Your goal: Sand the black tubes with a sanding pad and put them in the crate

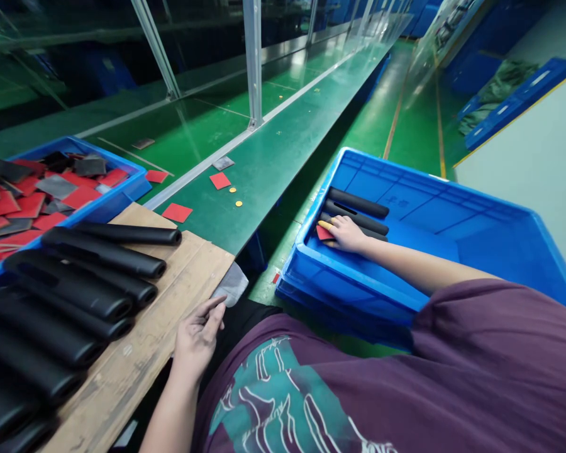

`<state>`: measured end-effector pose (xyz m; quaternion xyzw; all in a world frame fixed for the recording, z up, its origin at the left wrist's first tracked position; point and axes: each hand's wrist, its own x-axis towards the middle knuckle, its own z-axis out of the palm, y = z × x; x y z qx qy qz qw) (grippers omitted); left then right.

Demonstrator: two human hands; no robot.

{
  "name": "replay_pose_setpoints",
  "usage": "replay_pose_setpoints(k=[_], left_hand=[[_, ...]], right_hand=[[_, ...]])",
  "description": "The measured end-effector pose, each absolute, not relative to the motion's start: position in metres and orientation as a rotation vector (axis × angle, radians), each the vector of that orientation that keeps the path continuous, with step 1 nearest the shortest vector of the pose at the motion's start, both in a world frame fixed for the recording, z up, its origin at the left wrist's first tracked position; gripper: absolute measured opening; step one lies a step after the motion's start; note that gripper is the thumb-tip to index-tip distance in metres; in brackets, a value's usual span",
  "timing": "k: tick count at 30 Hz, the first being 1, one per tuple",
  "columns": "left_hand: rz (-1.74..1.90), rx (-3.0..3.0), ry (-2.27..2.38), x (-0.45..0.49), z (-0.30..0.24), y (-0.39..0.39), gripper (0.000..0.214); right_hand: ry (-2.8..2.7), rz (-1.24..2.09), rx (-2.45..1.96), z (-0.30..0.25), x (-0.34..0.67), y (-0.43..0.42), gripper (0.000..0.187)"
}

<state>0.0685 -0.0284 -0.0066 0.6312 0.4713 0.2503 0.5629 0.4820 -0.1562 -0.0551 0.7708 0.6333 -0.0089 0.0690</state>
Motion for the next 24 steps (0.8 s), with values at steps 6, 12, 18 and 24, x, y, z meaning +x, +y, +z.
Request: replay_pose_setpoints(k=[6, 12, 18, 24], left_hand=[[0.592, 1.467, 1.119, 0.082, -0.01, -0.026, 0.053], [0.569, 1.464, 1.11, 0.089, -0.015, -0.026, 0.051], [0.562, 1.45, 1.093, 0.092, -0.015, -0.024, 0.046], [0.561, 1.409, 1.074, 0.084, -0.019, -0.027, 0.042]], right_hand=[[1.949, -0.013, 2.336, -0.064, 0.498, -0.156, 0.062], [1.986, -0.053, 2.367, -0.065, 0.514, -0.152, 0.061], [2.05, -0.031, 2.472, -0.067, 0.522, -0.149, 0.054], [2.091, 0.325, 2.783, -0.043, 0.522, -0.151, 0.04]])
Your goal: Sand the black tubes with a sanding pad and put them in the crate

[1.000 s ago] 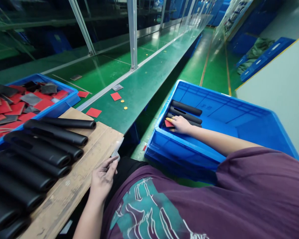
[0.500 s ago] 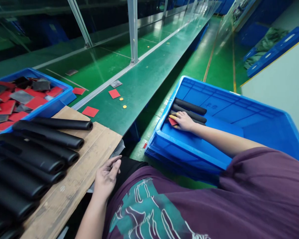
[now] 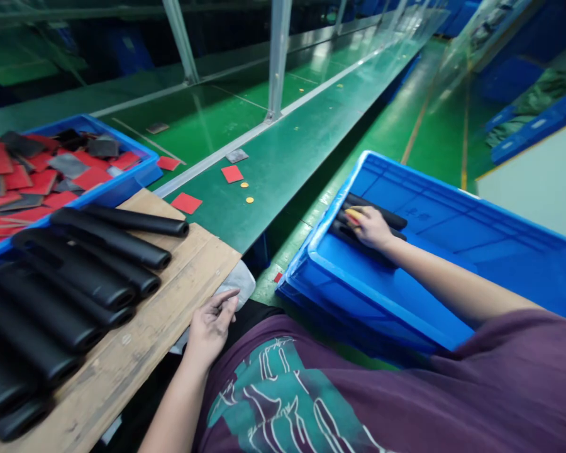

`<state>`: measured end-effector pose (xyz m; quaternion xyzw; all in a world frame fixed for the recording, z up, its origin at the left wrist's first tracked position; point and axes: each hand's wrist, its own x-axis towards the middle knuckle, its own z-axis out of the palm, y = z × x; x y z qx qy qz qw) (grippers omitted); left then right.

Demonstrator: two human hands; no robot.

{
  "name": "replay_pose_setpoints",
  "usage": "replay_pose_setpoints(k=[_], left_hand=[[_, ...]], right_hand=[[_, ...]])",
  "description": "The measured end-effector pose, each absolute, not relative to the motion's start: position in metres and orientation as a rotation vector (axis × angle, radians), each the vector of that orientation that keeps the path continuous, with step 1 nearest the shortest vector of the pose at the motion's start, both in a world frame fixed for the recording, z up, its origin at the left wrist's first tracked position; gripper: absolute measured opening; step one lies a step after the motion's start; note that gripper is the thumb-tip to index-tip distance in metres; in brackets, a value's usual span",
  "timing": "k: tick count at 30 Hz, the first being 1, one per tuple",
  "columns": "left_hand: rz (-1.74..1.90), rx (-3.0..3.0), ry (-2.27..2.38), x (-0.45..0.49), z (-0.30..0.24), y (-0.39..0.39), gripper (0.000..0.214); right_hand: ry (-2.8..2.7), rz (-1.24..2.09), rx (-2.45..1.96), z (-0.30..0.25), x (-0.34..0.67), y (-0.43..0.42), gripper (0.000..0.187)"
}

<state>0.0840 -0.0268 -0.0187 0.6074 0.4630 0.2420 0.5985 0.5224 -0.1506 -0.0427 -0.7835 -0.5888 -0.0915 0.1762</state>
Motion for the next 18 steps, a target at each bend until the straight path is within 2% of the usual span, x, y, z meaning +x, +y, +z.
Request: replay_pose_setpoints(k=[4, 7, 12, 18], left_hand=[[0.646, 1.353, 1.087, 0.074, -0.013, -0.026, 0.037], [0.744, 1.337, 1.124, 0.065, -0.01, -0.022, 0.037], [0.878, 1.315, 1.2, 0.045, -0.017, -0.017, 0.037], [0.94, 1.326, 1.18, 0.025, -0.033, -0.02, 0.041]], right_hand=[[-1.383, -0.557, -1.906, 0.006, 0.516, -0.127, 0.051], [-1.378, -0.576, -1.647, 0.05, 0.489, -0.091, 0.052], [-1.673, -0.277, -1.418, 0.093, 0.398, -0.001, 0.05], [-2.014, 0.336, -1.768, 0.063, 0.272, 0.113, 0.04]])
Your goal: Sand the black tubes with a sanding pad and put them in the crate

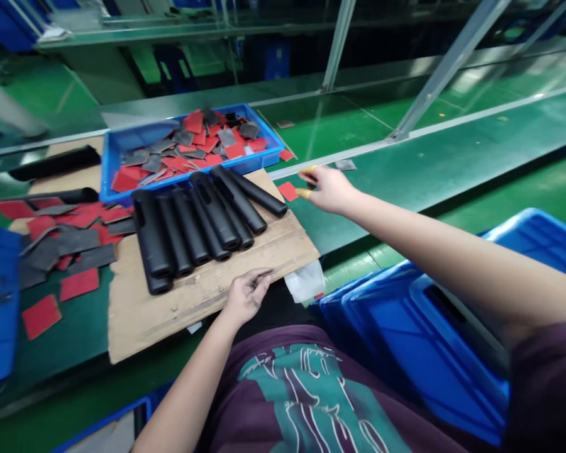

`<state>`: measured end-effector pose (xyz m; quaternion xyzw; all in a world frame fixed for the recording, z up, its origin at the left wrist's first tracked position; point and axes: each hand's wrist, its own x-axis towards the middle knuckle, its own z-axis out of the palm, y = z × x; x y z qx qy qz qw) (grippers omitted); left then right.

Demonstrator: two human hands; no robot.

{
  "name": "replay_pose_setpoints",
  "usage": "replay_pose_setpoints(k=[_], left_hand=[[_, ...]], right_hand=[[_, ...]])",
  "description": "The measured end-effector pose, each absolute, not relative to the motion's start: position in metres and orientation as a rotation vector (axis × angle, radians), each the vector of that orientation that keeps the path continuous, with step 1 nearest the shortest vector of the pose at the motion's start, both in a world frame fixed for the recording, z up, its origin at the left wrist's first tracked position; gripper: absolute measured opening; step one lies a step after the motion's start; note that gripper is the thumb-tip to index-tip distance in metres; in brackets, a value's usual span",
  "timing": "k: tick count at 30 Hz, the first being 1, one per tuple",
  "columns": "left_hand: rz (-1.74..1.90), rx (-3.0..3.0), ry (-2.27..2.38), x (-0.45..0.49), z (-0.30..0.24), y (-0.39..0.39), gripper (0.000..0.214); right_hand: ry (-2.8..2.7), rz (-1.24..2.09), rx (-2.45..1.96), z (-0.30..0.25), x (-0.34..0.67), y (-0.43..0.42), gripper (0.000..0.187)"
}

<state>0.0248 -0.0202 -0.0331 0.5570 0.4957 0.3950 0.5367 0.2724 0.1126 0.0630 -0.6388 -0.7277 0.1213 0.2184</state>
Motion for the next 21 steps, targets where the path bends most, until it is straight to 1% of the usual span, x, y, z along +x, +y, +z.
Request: replay_pose_setpoints(k=[2, 5, 9, 11, 17, 21], left_hand=[[0.945, 1.333, 1.161, 0.021, -0.037, -0.021, 0.043], [0.946, 1.351, 1.143, 0.019, -0.041, -0.022, 0.043], [0.935, 1.393, 1.135, 0.018, -0.045, -0.025, 0.041], [0.925, 1.419, 1.133, 0.018, -0.046, -0.026, 0.04], [0.905, 1.492, 1.142, 0.016, -0.052, -0.027, 0.039], [0.906, 1.53, 1.144, 0.016, -0.057, -0.029, 0.039]], right_hand=[[-2.082, 0.412, -1.847, 0.047, 0.241, 0.133, 0.041], [-2.11, 0.438, -1.91, 0.025, 0.213, 0.145, 0.049], [-2.082, 0.47, -1.986, 0.005, 0.197, 0.144, 0.063], [-2.048, 0.482, -2.0, 0.002, 0.195, 0.141, 0.067], [-1.855, 0.505, -2.019, 0.011, 0.207, 0.143, 0.058], [-1.745, 0.611, -1.972, 0.026, 0.218, 0.14, 0.051]])
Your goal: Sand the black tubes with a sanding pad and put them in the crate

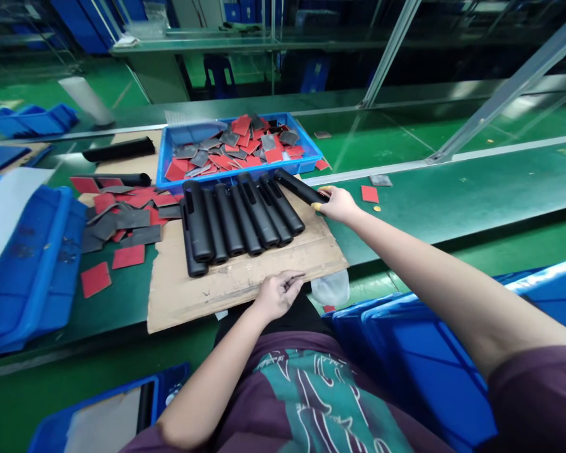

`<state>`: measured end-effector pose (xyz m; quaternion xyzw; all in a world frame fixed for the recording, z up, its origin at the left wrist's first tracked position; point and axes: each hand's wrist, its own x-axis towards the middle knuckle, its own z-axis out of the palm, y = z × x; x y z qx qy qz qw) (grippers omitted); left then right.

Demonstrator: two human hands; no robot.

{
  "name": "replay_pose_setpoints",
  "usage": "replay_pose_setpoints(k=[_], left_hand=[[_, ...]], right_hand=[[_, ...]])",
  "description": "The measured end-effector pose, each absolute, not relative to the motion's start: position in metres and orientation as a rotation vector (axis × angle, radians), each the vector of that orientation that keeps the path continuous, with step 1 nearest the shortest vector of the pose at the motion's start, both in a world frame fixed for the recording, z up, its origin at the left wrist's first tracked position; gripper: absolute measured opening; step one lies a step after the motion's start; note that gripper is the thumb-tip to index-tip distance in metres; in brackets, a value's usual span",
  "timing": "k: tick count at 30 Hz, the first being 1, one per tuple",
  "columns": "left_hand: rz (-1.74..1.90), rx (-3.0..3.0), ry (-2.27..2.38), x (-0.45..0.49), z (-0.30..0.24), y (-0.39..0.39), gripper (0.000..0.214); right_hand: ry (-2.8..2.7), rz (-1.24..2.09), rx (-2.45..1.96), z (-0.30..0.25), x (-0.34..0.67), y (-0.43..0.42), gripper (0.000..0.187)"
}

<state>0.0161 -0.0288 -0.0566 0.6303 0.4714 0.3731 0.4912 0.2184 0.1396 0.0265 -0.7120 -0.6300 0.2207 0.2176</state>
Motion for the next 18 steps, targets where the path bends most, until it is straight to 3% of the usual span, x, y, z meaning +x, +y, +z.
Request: replay_pose_setpoints(k=[11, 18], left_hand=[[0.928, 1.646, 1.124, 0.013, -0.058, -0.033, 0.032], [1.048, 1.764, 1.18, 0.004, -0.047, -0.044, 0.032]], right_hand=[[-1.475, 0.958, -1.814, 0.044, 0.226, 0.099, 0.027], [-1.424, 1.254, -1.532, 0.066, 0.223, 0.08, 0.042]])
